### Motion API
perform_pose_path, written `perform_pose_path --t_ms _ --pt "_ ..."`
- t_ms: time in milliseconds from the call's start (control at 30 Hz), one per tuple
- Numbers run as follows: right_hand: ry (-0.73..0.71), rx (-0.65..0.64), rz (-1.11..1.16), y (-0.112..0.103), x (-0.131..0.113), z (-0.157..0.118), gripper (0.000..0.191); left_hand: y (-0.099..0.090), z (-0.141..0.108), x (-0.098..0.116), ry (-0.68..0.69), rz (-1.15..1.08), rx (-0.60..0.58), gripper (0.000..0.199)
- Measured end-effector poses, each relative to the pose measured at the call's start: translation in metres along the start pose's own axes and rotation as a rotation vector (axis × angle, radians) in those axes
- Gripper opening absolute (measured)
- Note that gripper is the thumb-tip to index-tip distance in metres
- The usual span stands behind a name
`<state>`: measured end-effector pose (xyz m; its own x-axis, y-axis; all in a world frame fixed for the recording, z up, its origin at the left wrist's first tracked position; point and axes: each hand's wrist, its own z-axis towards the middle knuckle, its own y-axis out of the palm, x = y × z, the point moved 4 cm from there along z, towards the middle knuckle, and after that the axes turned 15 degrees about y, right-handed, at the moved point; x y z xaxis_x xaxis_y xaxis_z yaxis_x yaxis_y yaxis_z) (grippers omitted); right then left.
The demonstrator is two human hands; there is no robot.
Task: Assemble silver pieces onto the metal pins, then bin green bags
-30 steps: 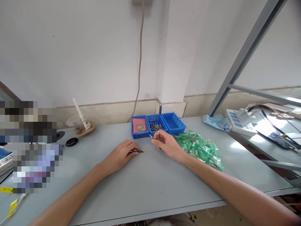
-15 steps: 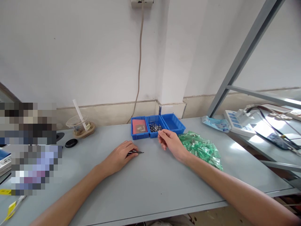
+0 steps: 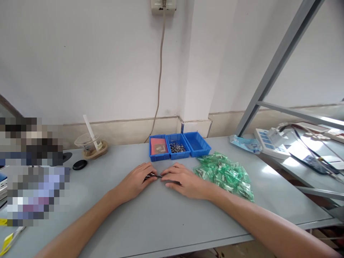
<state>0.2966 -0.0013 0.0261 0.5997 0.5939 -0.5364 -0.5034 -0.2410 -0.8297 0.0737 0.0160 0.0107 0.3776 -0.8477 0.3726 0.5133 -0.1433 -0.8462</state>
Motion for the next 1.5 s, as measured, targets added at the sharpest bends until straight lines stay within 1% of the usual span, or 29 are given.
perform_pose_path --t_ms 133,300,467,767,900,1033,1200,1500 --pt "-0.020 0.021 -0.015 -0.001 0.002 0.002 0.033 0.000 0.000 0.000 -0.001 0.000 0.005 0.017" --pt "-0.050 0.031 -0.032 0.003 0.003 0.003 0.031 -0.001 0.001 0.001 0.014 -0.014 0.018 0.018" --pt "-0.048 0.035 -0.043 0.006 0.001 0.002 0.034 -0.002 0.002 0.002 0.030 -0.037 0.030 0.019" --pt "-0.075 0.044 -0.071 0.006 -0.002 0.003 0.034 -0.002 0.002 0.003 0.021 -0.034 0.024 0.018" --pt "-0.061 0.058 -0.069 0.007 -0.001 0.004 0.034 -0.003 0.002 0.003 0.011 -0.038 0.033 0.017" --pt "-0.083 0.061 -0.097 0.009 -0.002 0.004 0.032 -0.003 0.002 0.002 0.000 -0.047 0.034 0.016" --pt "-0.091 0.052 -0.110 0.010 -0.004 0.005 0.037 -0.002 0.001 0.001 -0.004 -0.064 0.031 0.017" --pt "-0.076 0.050 -0.116 0.010 -0.003 0.004 0.034 -0.002 0.002 0.004 0.001 -0.079 0.018 0.012"
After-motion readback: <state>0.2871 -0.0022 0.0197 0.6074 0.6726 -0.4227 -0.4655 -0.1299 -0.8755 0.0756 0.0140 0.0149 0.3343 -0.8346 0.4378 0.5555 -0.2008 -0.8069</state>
